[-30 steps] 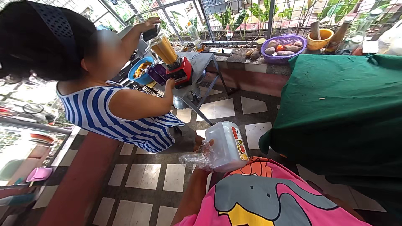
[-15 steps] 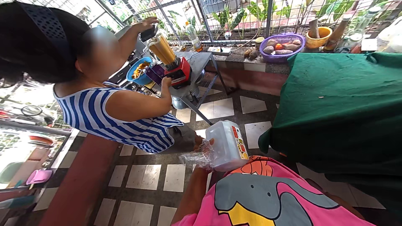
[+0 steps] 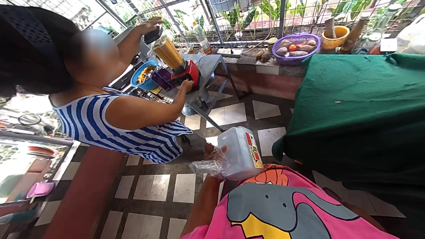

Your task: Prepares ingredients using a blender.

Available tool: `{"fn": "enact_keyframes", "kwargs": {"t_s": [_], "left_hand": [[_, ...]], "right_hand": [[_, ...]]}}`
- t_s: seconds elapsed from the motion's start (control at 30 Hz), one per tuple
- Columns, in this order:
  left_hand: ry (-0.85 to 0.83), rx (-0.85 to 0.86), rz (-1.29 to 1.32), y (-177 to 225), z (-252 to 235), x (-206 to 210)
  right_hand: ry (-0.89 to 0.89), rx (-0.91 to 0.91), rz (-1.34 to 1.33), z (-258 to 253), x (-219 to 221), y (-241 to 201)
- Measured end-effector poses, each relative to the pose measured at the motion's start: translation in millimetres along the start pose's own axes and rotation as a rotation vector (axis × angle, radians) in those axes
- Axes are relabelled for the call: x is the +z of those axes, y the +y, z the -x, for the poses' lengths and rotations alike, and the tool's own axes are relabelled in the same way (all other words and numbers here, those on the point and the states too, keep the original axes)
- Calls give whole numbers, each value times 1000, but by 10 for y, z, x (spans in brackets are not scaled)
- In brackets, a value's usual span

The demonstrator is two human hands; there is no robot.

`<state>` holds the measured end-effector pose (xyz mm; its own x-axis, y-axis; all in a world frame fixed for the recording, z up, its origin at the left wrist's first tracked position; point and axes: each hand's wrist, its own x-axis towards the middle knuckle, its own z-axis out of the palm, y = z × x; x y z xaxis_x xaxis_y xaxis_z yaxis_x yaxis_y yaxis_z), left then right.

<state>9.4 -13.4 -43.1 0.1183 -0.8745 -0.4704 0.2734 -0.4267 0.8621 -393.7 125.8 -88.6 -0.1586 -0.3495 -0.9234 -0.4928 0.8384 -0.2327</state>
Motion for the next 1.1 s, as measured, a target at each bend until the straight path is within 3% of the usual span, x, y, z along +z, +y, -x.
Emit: {"fn": "enact_keyframes", "kwargs": {"t_s": [0.07,0.17,0.27,0.43,0.53,0.6,0.7,0.9,1.03,1.1], "left_hand": [[-5,-9,-1,5,-3,14],[4,-16,12,7,-13,29],[0,-14,18,0,-22,30],[-25,-17,40,-1,-26,43],[-60,-30,49,-24,-57,7],[-67,-26,57,-27,-62,3],[-34,-3,31,-20,-65,16],[-43,-17,63,-55,-108,-26],[-37,-18,55,-18,-76,24],[-50,-19,53,-26,-83,2]], "right_hand": [[46,-4,-1,-147,52,119],[42,37,18,25,38,-32],[85,-51,34,-10,51,46],[56,-151,121,-102,18,100],[-5,-164,158,134,-94,-83],[-27,-129,109,220,-127,-170],[89,-93,-72,34,1,-44],[30,-68,-30,328,-75,-228],[-184,-127,330,668,-255,-535],[-127,-92,195,439,-173,-350]]}}
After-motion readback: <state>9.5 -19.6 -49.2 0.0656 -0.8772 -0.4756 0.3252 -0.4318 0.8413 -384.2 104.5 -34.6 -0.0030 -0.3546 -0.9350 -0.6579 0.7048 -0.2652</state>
